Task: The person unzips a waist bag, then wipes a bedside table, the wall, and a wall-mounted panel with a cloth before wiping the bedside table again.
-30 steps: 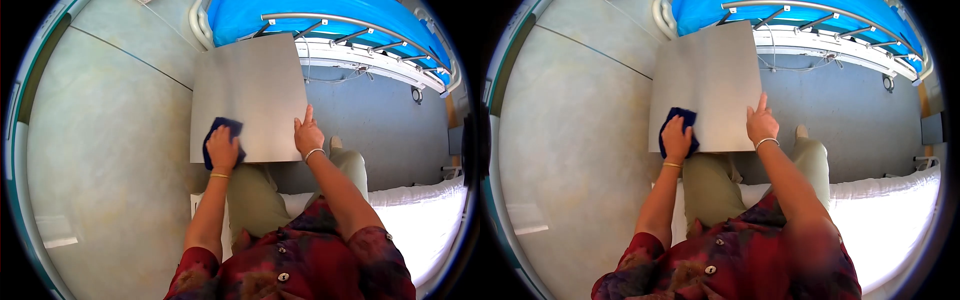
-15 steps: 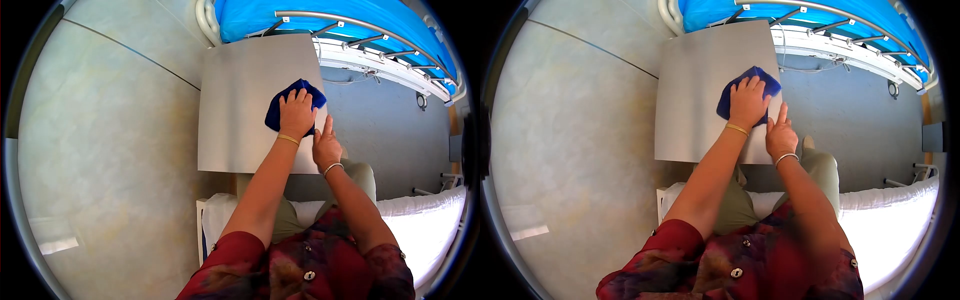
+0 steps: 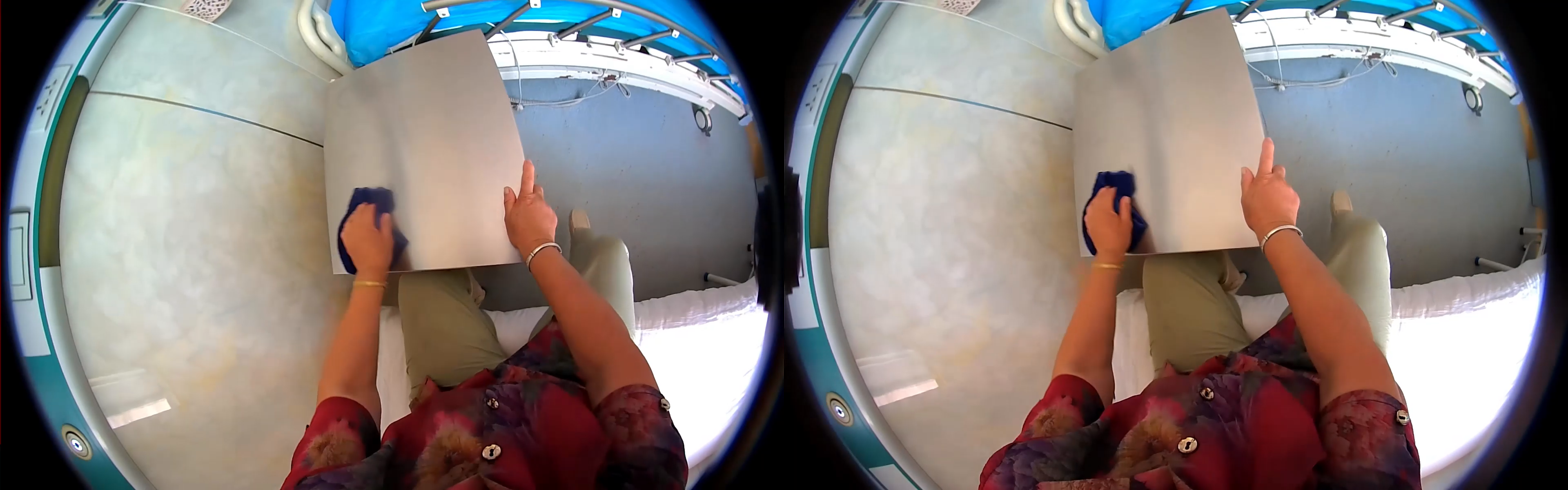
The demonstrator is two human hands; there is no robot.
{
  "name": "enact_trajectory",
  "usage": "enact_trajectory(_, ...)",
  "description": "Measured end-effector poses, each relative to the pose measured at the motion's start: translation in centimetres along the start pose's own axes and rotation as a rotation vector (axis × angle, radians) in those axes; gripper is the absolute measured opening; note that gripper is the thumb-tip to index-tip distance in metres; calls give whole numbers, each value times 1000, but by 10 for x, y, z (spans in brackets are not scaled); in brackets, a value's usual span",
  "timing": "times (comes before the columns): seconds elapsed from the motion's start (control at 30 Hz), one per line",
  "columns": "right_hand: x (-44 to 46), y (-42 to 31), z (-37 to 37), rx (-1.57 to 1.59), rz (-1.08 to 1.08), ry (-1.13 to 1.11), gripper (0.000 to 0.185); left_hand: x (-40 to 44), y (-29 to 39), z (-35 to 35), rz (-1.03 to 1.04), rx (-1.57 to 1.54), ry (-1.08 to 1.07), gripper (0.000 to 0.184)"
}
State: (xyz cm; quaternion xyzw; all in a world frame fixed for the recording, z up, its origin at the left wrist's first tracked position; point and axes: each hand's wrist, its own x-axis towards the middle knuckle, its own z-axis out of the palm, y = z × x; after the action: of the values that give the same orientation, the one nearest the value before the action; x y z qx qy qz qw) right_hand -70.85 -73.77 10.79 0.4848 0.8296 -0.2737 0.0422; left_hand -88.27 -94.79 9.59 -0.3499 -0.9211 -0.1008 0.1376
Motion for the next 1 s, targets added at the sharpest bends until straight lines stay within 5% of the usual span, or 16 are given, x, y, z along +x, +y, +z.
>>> enact_trajectory(0.13, 2, 2, 4, 18, -1, 3, 62, -2, 82, -2, 262, -119, -65, 37)
enact_trajectory(0.3, 1, 6, 5, 21, -29, 18, 63, 49, 133, 20, 354, -190, 35, 33)
enact_trajectory(0.47, 2, 0, 2, -42, -10, 1, 64, 109, 114, 42, 287, -170, 34, 33)
enact_trajectory(0.73, 2, 0, 8, -68, -24, 31, 65, 121, -14, 46, 27, 3, -7, 34)
enact_trajectory(1.0, 2, 0, 6, -92, -15, 35, 64, 37, 27, -12, 260, 28, -234, 32)
